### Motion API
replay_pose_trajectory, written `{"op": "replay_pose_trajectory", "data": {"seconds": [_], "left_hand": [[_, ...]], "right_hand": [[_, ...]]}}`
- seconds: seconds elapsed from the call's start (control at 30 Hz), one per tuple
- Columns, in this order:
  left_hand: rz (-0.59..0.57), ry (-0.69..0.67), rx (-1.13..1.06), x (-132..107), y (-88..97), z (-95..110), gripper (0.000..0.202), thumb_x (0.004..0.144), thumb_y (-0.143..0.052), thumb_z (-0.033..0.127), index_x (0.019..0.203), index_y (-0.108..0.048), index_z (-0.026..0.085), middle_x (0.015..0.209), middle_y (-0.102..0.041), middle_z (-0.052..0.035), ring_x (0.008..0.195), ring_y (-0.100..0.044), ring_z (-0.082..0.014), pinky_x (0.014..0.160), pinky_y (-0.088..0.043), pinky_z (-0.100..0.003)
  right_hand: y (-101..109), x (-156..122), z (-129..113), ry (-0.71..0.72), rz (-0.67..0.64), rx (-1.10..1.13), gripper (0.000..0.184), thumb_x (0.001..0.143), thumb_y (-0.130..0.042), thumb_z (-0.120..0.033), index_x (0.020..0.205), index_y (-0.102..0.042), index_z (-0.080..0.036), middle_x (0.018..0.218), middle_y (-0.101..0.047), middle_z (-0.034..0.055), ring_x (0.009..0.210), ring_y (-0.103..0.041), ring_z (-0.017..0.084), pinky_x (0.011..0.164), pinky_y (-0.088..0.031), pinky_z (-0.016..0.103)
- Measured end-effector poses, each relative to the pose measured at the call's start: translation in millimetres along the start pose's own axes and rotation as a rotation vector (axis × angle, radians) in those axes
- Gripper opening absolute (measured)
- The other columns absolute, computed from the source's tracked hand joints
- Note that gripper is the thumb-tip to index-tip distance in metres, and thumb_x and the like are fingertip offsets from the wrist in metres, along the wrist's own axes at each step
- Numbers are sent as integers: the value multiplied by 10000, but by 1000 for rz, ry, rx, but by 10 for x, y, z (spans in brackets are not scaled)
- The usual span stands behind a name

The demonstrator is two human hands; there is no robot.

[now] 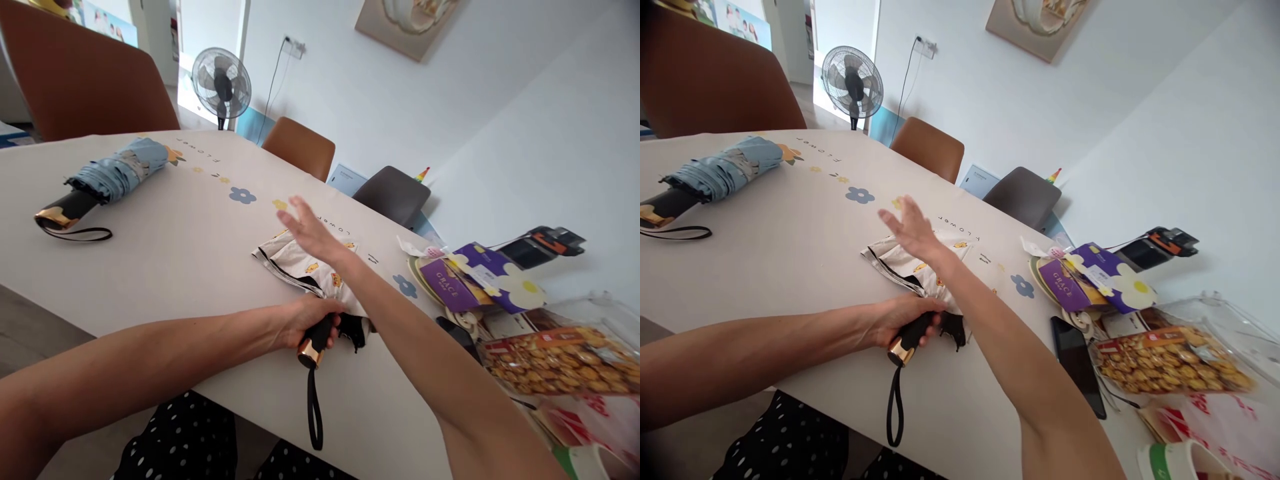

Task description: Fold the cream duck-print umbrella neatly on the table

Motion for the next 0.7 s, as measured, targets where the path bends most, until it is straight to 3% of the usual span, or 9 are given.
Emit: {"op": "replay_pose_trajectory", "data": {"seconds": [0.1, 0.2, 0.3, 0.43, 0.5, 0.7], "left_hand": [[-18, -8, -31, -8, -5, 13, 188, 785, -551, 219, 648, -455, 132, 560, -458, 21, 429, -427, -60, 369, -367, -182], [-9, -20, -42, -18, -11, 11, 171, 779, -566, 218, 677, -460, 129, 589, -467, 20, 436, -431, -57, 367, -360, -178], [15, -27, -45, -32, -19, 7, 157, 780, -568, 216, 701, -461, 132, 607, -475, 19, 437, -427, -54, 363, -357, -175], [23, -23, -41, -44, -23, 3, 174, 775, -577, 239, 700, -462, 133, 605, -471, 21, 442, -424, -52, 361, -363, -171], [27, -18, -31, -42, -16, -2, 190, 769, -587, 260, 702, -464, 132, 607, -472, 21, 444, -425, -52, 356, -362, -167], [-15, -15, -45, -16, 6, -18, 212, 751, -611, 285, 714, -458, 142, 629, -460, 26, 453, -413, -44, 350, -358, -153]], "right_hand": [[417, -402, 102, 30, 250, -102, 563, 874, -325, -497, 1328, -360, -166, 1404, -353, 93, 1285, -321, 235, 1021, -288, 376], [598, -975, 391, -42, 417, -165, 397, 848, -424, -406, 1165, -518, -187, 1223, -534, 96, 1138, -480, 249, 929, -385, 397], [530, -1553, 718, -167, 515, -183, 304, 822, -463, -378, 1037, -560, -186, 1088, -595, 92, 1039, -539, 240, 877, -422, 399], [243, -2057, 937, -150, 583, -192, 338, 792, -511, -393, 1063, -523, -191, 1136, -565, 107, 1091, -507, 246, 923, -395, 415], [113, -2157, 975, -159, 594, -216, 400, 769, -531, -419, 1089, -504, -181, 1144, -555, 121, 1094, -498, 261, 919, -389, 436], [48, -2199, 1088, -465, 671, -195, 389, 746, -517, -515, 949, -522, -184, 882, -612, 84, 804, -574, 241, 664, -440, 366]]}}
Point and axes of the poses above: each hand's wrist, its own x-axis towards the middle knuckle, its own y-axis out of the back of the hand, z = x × y, the point moved 3 cm from there along x, towards the middle knuckle
